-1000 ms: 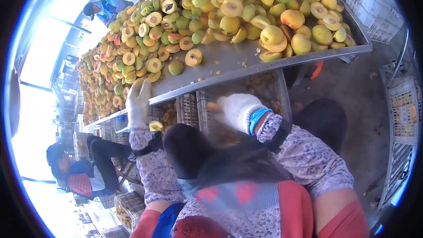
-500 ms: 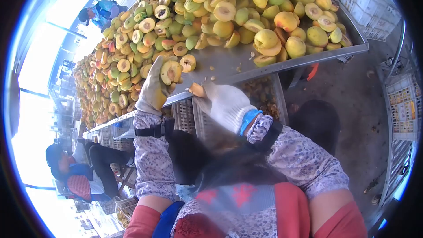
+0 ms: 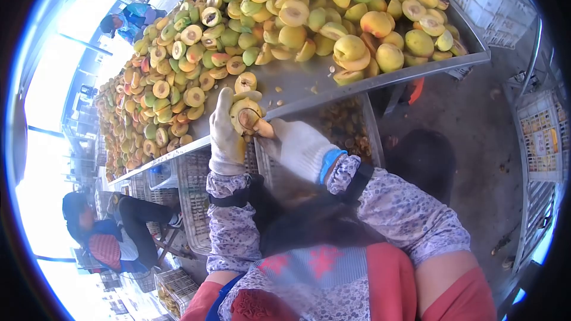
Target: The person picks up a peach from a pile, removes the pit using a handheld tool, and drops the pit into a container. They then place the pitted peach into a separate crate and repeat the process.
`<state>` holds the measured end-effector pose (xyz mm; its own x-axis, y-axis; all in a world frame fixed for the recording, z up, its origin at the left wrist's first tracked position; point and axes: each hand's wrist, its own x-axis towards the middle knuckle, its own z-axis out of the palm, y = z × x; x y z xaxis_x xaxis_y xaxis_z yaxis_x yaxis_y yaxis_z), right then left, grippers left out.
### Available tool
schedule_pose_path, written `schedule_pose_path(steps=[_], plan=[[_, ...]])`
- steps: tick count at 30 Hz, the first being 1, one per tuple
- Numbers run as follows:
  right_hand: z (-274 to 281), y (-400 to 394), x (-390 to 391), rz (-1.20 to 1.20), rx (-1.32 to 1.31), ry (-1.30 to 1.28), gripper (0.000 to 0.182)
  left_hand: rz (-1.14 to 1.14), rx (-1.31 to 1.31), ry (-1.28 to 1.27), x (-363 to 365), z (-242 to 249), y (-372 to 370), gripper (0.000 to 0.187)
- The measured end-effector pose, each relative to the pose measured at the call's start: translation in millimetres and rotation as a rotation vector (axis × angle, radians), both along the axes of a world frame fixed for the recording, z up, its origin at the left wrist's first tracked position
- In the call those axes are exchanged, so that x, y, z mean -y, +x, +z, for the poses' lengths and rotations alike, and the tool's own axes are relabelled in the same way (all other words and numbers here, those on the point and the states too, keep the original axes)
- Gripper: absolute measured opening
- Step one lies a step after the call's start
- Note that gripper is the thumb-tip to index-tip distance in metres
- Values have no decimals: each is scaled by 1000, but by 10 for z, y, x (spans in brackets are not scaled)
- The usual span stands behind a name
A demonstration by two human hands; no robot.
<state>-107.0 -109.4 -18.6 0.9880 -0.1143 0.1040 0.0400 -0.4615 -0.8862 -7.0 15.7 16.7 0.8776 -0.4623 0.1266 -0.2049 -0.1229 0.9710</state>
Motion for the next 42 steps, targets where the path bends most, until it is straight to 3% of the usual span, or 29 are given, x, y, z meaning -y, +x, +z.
schedule_pose_path(steps=[3,5,8,10,13,14,16,18,20,22,24,25,26,27,28,30,31,32,33,34,36,37,40,42], plan=[[-77,-9,-16,11,-41,17,29,-15,69,-45,-30,-143,62,61],[-90,-26,-37,29,-68,3,29,-62,173,140,-142,-208,135,62],[-154,-13,-123,38,-125,41,29,-33,173,104,-185,-351,186,62],[-369,12,-267,43,87,396,29,23,98,50,-41,-138,-25,62],[-308,-26,-250,67,6,452,29,23,80,50,-92,-149,-13,62],[-273,-28,-219,66,6,451,29,-29,140,102,-136,-204,38,62],[-174,-26,-137,54,-84,204,28,-1,162,78,-178,-312,87,61],[48,-49,-96,54,-113,216,29,28,189,54,-73,-225,-3,61],[45,-38,-129,51,-136,232,30,334,-3,-390,237,-84,-280,61],[-182,-45,-268,126,-158,667,32,333,128,-387,185,-178,-236,59],[-154,-65,-202,166,-166,701,36,29,133,-175,7,-126,-118,57],[-162,-53,-127,205,-161,504,39,-84,69,-113,-29,-56,-103,56],[-180,-45,-75,242,-156,309,42,-83,65,-111,-31,-109,-76,56],[-187,-37,-59,259,-154,278,48,-57,53,-99,-38,-201,-37,57],[-174,-39,-32,259,-158,281,48,-32,40,-87,-45,-256,-22,57],[-6,-47,34,368,-596,560,49,-39,-57,-91,28,-151,-90,57],[-16,-50,33,367,-596,560,49,57,-97,-196,81,-200,-124,57],[-37,-56,35,398,-706,767,51,155,-136,-302,106,-225,-139,56],[-51,-61,39,424,-814,977,54,43,4,-219,70,-209,-123,57],[-47,-53,62,425,-817,976,54,46,2,-219,16,-177,-76,57],[5,-25,143,483,-813,592,60,-226,-268,2,-68,-88,39,56],[50,-48,154,477,-671,483,65,-240,-347,48,-81,-49,46,54],[-21,-74,114,401,-868,621,52,-224,-321,124,-31,5,-27,53],[-211,-55,103,455,-849,654,62,-253,-265,66,-28,-148,-40,52]])
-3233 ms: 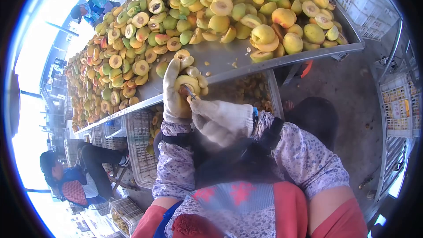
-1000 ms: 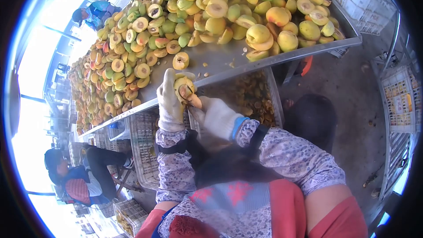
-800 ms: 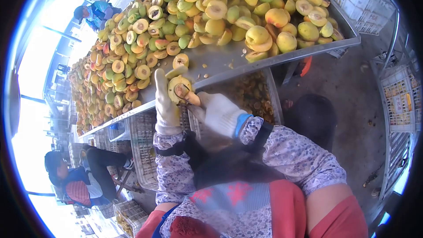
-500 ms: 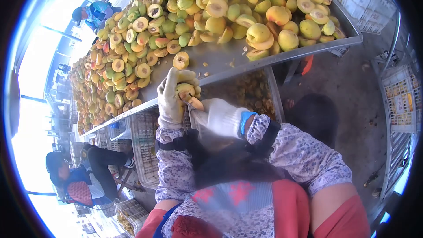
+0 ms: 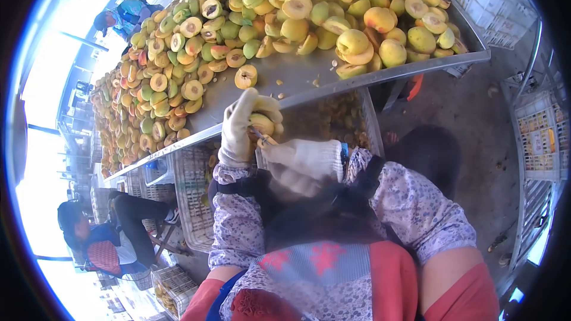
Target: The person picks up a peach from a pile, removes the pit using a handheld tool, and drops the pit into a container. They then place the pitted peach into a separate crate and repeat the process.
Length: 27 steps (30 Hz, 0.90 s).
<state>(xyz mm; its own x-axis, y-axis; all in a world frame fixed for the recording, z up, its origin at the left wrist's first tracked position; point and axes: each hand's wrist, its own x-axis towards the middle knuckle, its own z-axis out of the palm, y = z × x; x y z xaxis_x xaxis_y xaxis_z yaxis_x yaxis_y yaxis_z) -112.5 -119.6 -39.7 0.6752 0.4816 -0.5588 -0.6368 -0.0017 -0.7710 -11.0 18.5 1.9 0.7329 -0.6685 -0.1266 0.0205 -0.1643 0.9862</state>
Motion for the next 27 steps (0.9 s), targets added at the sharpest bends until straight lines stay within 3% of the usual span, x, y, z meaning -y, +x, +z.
schedule_pose_path(steps=[2,3,4,6,8,9,10,12,16,18,19,20,22,24,26,27], plan=[[-217,52,-25,157,-378,1028,57,197,-184,-594,83,-113,-124,46],[8,26,-4,78,-356,934,53,219,-333,-595,97,-5,-100,34],[174,-32,-38,77,-356,940,53,219,-334,-590,77,-36,-45,34],[375,-152,-125,2,118,98,55,342,-685,-974,20,-107,65,27],[-146,-113,-180,-68,793,-306,49,474,-526,-897,-178,-26,120,25],[92,-89,-98,58,698,-528,48,468,-452,-845,-328,95,128,30],[327,-63,-13,185,594,-746,48,670,-373,-675,-476,227,95,40],[166,-65,84,252,620,-971,47,639,-135,-484,-965,230,115,46],[204,-38,-75,101,663,-928,35,779,86,-329,-1260,245,37,49],[241,-47,-222,-136,754,-535,33,785,153,-322,-1113,260,-75,49],[-85,-25,-386,-414,904,-13,29,766,-73,-439,-971,315,-140,50],[-38,-31,-403,-413,906,-13,29,732,-300,-554,-849,348,-190,50],[172,-49,-440,-233,953,-400,28,688,-288,-545,-691,317,-258,50],[243,-63,-428,-232,918,-374,28,645,-278,-536,-674,271,-266,50],[143,-58,-410,-382,863,-123,29,665,82,-340,-804,192,-218,48],[143,-67,-350,-388,865,-126,29,723,78,-321,-910,290,-213,45]])
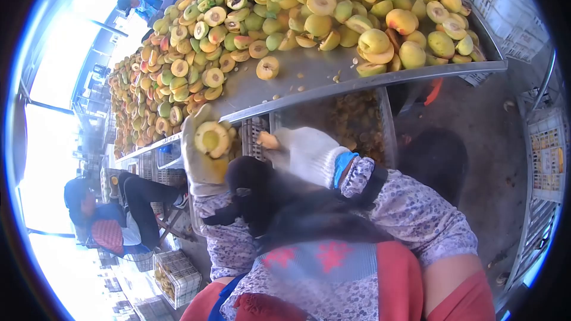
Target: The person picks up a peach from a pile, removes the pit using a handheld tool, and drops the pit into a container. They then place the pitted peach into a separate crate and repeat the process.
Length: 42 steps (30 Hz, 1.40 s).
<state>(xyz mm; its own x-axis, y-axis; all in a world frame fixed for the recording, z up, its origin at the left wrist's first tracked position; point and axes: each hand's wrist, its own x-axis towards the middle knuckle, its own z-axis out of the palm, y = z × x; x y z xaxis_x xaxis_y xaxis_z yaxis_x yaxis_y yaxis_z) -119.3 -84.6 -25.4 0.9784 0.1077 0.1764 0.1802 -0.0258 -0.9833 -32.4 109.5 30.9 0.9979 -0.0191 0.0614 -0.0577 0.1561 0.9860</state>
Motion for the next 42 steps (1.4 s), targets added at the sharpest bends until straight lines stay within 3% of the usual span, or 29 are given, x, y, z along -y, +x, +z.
schedule_pose_path(steps=[1,2,3,4,5,7,8,9,10,12,13,14,15,17,18,20,21,23,24,26,28,29,30,32,34,42], plan=[[2,-10,82,-75,35,-249,27,40,-99,-91,-117,135,-26,41],[4,-20,146,-149,69,-497,26,59,143,369,-337,145,24,37],[9,-21,185,-156,72,-498,26,62,268,642,-555,139,152,33],[13,-25,212,-194,66,-517,26,245,61,804,-715,72,186,31],[11,-29,230,-226,57,-534,26,244,63,804,-757,59,257,31],[2,-11,252,-206,20,-558,28,144,499,1146,-822,-5,469,31],[4,-11,249,-199,-19,-542,30,129,743,1297,-489,66,520,34],[6,-11,250,-191,-59,-527,33,70,118,680,-10,258,473,39],[3,-6,258,-194,-62,-532,33,12,58,637,217,127,676,46],[-9,21,285,-223,-72,-579,34,-11,147,935,665,-186,1049,68],[-22,42,305,-230,-74,-583,34,-35,315,1079,798,-392,1213,78],[-43,63,325,-269,-59,-565,34,-76,246,1251,944,-545,1319,78],[-62,77,344,-307,-46,-547,34,-253,35,1334,1204,-335,1211,73],[-90,113,385,-357,-40,-547,32,-128,380,1254,1257,-577,1277,62],[-88,127,401,-401,-32,-543,30,-134,383,1251,1245,-593,1293,62],[-13,153,426,-445,-26,-490,29,-437,-6,726,1144,-503,1215,55],[46,172,434,-486,-17,-433,28,-440,-4,726,1137,-357,1046,55],[127,195,439,-479,-33,-385,28,-383,-82,377,1103,-99,644,51],[142,200,426,-469,-40,-378,29,-383,-83,377,1062,-151,578,51],[141,199,354,-451,-45,-372,31,-398,472,479,949,-389,513,60],[68,199,255,-421,-12,-330,25,-452,277,41,953,-622,310,67],[39,204,227,-417,-13,-335,25,-518,161,-256,1041,-382,78,66],[12,214,211,-397,-62,-354,25,-515,161,-263,1085,-324,32,66],[16,213,195,-375,-115,-378,25,-297,-289,-423,1139,-275,19,61],[84,198,186,-318,-219,-451,35,-285,-277,-440,1115,-278,25,59],[40,258,107,-288,-237,-523,35,-289,-284,-464,997,-310,98,57]])
